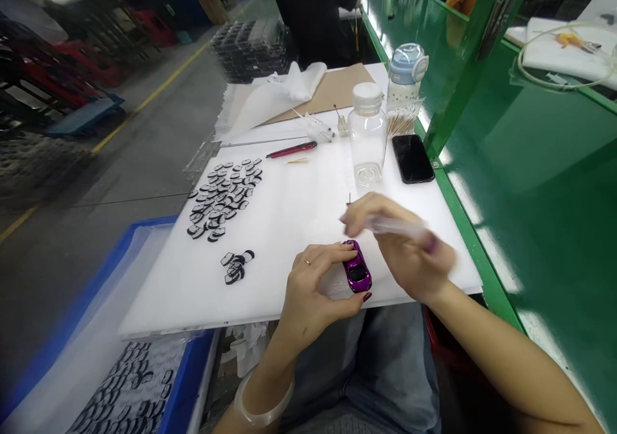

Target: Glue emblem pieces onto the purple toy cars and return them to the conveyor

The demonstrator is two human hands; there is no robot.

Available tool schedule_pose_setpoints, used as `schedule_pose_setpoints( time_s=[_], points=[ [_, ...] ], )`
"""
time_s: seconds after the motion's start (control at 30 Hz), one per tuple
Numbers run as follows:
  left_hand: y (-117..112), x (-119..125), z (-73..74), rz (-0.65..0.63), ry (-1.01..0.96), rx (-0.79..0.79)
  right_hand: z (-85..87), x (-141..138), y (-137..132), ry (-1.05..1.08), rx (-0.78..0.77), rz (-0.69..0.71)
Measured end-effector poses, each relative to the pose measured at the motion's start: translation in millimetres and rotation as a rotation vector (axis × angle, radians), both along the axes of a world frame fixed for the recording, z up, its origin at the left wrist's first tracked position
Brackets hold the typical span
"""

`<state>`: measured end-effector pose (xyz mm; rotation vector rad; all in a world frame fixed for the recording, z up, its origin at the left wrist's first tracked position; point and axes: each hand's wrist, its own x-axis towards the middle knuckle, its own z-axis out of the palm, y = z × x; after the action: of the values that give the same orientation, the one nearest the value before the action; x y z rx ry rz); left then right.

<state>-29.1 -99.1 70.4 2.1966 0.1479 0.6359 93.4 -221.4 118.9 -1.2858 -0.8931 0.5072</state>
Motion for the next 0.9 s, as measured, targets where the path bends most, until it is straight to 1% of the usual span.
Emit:
schedule_pose_setpoints(
  time_s=[0.07,0.1,0.13,0.23,0.27,0.3,0.33,0.37,0.43,0.47,0.5,0.53,0.6,0.67,0.8,0.9],
  points=[
    [0,-1,-1.6,-0.005,-0.016,0.016,-10.7,3,9,0.097,-0.065,0.078],
    [0,-1,-2.3,-0.003,-0.026,0.018,-13.6,4,11,0.117,-0.106,0.083],
    [0,-1,-3.1,-0.003,-0.039,0.018,-14.4,5,12,0.107,-0.122,0.049],
    [0,-1,-5.9,-0.001,-0.079,0.013,-6.5,9,7,0.032,-0.017,-0.18],
    [0,-1,-7.0,-0.001,-0.088,0.011,-1.7,12,3,0.012,-0.016,-0.246],
    [0,-1,-7.9,0.001,-0.094,0.01,3.5,15,-2,-0.006,-0.058,-0.284],
    [0,-1,-8.5,0.001,-0.097,0.01,8.5,18,-7,-0.035,-0.151,-0.278],
    [0,-1,-8.9,0.001,-0.097,0.013,13.2,21,-12,-0.08,-0.28,-0.228],
    [1,-1,-8.7,-0.013,-0.078,0.032,20.9,25,-20,-0.202,-0.564,-0.055],
    [2,-2,-8.3,-0.026,-0.058,0.051,23.6,26,-22,-0.272,-0.678,0.028],
    [2,-2,-7.8,-0.041,-0.036,0.073,25.6,27,-24,-0.345,-0.756,0.085],
    [3,-3,-7.5,-0.054,-0.012,0.093,26.9,26,-26,-0.412,-0.794,0.106],
    [4,-4,-7.3,-0.069,0.024,0.107,27.9,26,-28,-0.514,-0.816,0.089],
    [4,-4,-7.9,-0.075,0.038,0.089,28.1,25,-29,-0.569,-0.832,0.073],
    [5,-6,-9.3,-0.069,0.028,0.087,28.0,26,-32,-0.593,-0.859,0.1],
    [4,-6,-9.2,-0.053,0.017,0.085,27.7,26,-33,-0.605,-0.867,0.089]
  ],
)
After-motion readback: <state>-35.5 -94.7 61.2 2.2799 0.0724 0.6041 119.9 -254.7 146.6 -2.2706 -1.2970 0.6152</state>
